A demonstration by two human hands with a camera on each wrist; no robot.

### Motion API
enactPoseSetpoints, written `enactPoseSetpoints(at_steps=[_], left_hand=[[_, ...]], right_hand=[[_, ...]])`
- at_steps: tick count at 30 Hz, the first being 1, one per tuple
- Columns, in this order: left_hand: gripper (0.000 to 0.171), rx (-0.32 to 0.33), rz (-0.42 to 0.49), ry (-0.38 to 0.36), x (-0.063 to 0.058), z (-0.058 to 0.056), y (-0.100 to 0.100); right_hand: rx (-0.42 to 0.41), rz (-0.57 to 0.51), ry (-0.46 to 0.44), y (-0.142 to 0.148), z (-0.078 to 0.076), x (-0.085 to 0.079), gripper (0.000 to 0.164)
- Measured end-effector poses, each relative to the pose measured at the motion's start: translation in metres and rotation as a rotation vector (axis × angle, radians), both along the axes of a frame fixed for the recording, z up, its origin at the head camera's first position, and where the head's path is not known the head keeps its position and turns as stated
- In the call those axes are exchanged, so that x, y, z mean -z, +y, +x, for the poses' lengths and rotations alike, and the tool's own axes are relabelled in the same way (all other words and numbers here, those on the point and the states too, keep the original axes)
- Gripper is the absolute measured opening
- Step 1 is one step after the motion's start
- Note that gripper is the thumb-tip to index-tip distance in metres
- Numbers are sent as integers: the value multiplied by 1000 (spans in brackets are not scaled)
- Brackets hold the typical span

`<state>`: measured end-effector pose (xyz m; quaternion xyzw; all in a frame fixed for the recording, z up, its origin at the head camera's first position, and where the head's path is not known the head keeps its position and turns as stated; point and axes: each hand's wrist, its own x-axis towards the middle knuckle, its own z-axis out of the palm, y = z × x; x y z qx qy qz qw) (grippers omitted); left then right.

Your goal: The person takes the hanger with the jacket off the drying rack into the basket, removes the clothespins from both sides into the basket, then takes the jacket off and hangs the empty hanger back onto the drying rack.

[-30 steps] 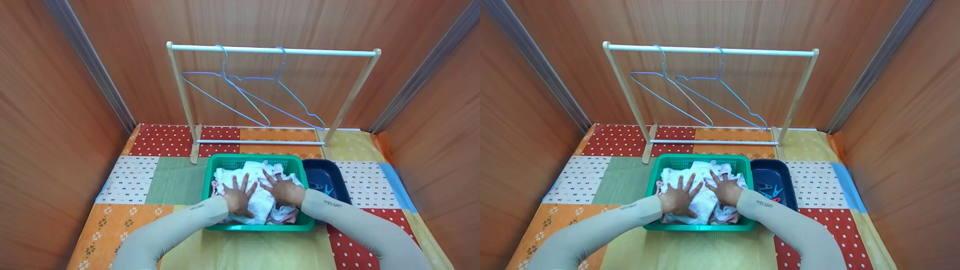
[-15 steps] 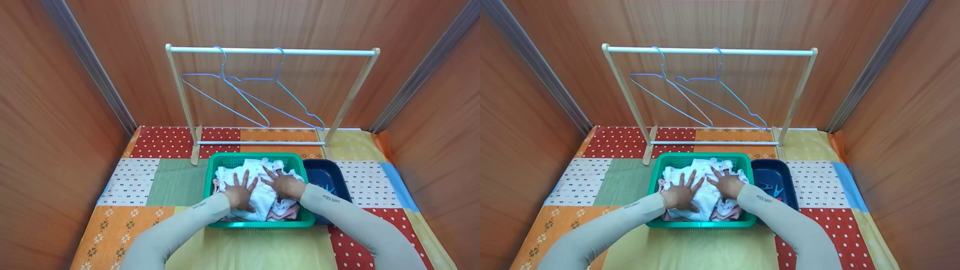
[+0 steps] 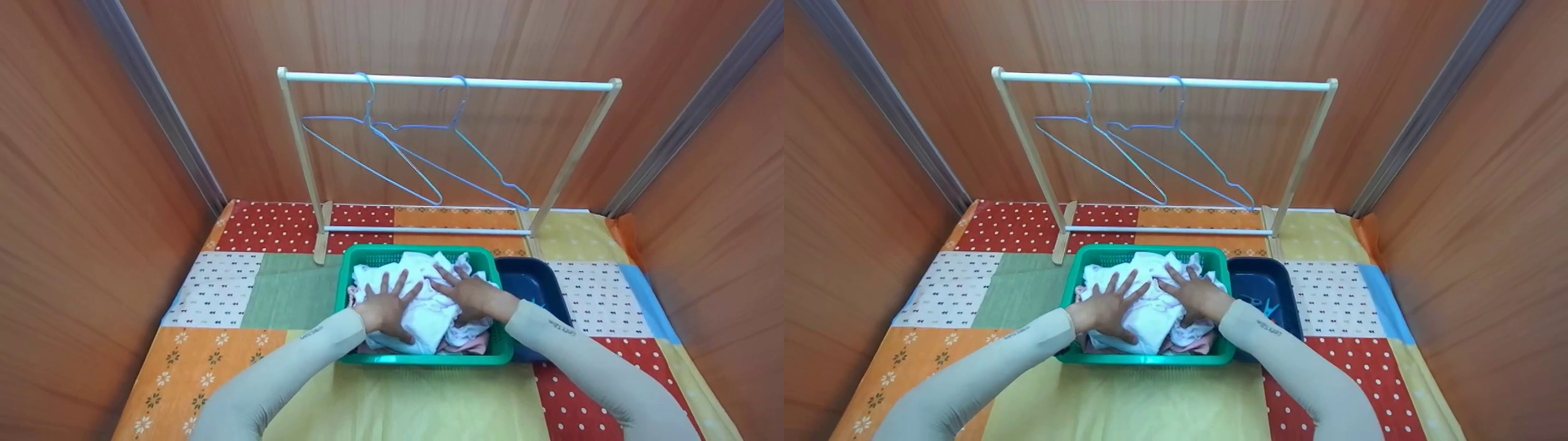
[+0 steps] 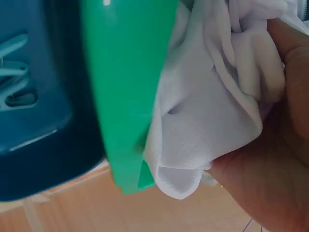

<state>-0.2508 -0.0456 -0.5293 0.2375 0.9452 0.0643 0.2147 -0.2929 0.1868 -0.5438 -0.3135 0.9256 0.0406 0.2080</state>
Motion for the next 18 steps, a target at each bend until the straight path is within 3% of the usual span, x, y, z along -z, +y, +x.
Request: enactPoseSetpoints(at_steps=[9, 18], left_hand=[[103, 26, 140, 54, -2, -1, -14], [85, 10, 241, 133, -8, 5, -26]], right_hand=[[-13, -140, 27, 10, 7, -12, 101], [37, -273, 49, 23, 18, -30, 92]])
